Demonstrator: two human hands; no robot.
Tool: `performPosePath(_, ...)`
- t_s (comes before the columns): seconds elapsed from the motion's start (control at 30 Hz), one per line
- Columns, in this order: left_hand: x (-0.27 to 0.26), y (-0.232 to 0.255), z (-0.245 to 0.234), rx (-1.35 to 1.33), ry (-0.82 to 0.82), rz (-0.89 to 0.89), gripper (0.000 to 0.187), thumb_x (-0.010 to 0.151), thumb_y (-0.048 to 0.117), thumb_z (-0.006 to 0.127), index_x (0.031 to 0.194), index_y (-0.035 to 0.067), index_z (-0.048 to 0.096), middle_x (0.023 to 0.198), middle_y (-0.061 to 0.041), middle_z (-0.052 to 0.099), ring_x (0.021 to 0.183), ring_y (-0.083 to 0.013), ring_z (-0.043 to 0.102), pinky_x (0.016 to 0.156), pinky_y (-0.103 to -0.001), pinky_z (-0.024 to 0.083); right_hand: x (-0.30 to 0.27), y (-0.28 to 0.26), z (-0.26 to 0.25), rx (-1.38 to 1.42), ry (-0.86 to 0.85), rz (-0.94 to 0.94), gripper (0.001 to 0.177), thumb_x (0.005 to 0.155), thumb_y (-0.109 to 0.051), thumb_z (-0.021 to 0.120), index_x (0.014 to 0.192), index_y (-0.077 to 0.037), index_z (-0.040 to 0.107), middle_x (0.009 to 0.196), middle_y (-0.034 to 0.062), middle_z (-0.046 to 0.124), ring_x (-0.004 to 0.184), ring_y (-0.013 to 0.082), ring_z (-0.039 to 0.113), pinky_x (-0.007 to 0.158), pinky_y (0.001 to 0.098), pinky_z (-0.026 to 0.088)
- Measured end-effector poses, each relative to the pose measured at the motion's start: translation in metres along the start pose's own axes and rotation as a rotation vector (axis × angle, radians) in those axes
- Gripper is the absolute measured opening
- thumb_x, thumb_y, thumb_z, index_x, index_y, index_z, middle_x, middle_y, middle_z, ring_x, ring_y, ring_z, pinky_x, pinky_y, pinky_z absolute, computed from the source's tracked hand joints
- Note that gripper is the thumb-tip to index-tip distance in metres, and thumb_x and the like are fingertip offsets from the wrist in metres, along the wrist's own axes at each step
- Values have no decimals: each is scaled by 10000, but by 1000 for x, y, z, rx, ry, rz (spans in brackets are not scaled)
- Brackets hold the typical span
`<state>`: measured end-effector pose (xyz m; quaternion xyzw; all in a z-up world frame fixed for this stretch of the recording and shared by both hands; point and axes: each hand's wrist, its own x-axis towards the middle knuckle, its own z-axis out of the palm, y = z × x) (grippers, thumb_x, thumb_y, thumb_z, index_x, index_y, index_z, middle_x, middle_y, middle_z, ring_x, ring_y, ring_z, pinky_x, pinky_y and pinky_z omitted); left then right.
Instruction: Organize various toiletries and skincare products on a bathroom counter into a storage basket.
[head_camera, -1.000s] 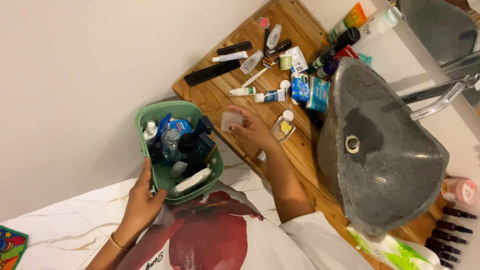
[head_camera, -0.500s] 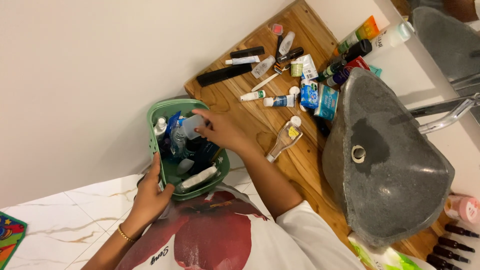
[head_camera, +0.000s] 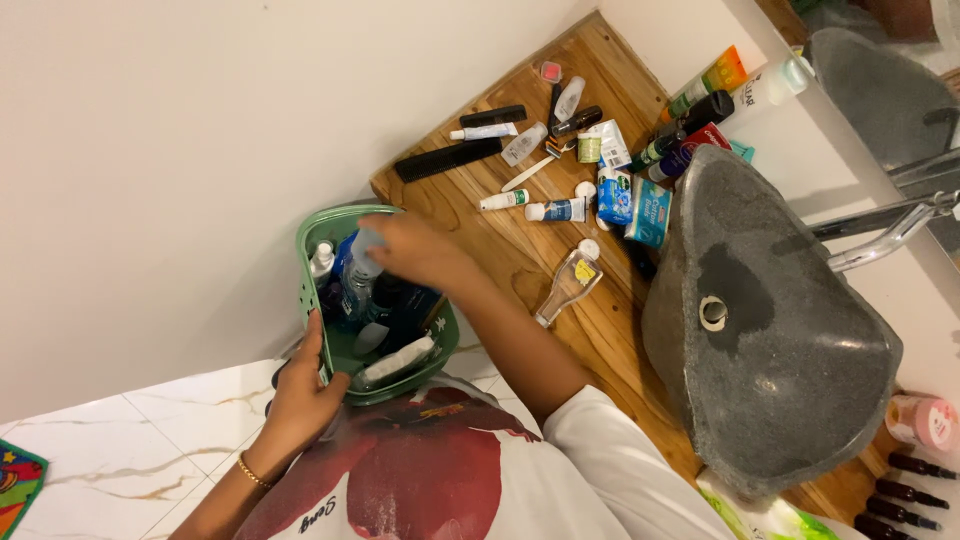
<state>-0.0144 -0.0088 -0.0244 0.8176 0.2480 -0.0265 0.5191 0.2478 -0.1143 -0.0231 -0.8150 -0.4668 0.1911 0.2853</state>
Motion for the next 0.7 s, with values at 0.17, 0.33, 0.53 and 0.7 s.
performPosePath(0.17, 1, -1, 0, -4, -11, -12, 975, 777, 36, 666, 1621, 98, 182, 1179, -207, 654, 574, -209, 561, 561, -324, 495, 6, -17, -48, -6, 22, 58, 512, 902, -215, 670, 1392, -136, 544, 1137, 199, 710, 1016, 399, 672, 877, 500, 516)
performPosePath(0.33, 1, -5, 0, -22, 4, 61, 966, 766, 28, 667, 1604, 77, 190, 1412, -236, 557, 627, -197, 590, 577, -320, 509, 13, -6, -32, 18, 21, 0, 455, 886, -198, 673, 1329, -165, 574, 1120, 170, 731, 992, 370, 695, 880, 478, 525)
performPosePath(0.53, -1, 1, -7, 15, -27, 39, 962, 771, 40, 666, 1598, 81, 177, 1523, -230, 467, 601, -202, 598, 589, -324, 519, 21, 10, -12, -65, -48, 215, 278, 949, -278, 560, 1118, -191, 763, 1072, 188, 692, 985, 364, 669, 860, 453, 519)
performPosePath(0.7, 0, -6, -4, 19, -48, -39, 1007, 798, 74, 683, 1656, 158, 162, 1329, -216, 603, 551, -193, 568, 552, -317, 499, 32, 54, 21, -14, -52, -48, 264, 914, -271, 601, 1021, -118, 787, 1090, 171, 753, 1055, 342, 707, 941, 417, 546)
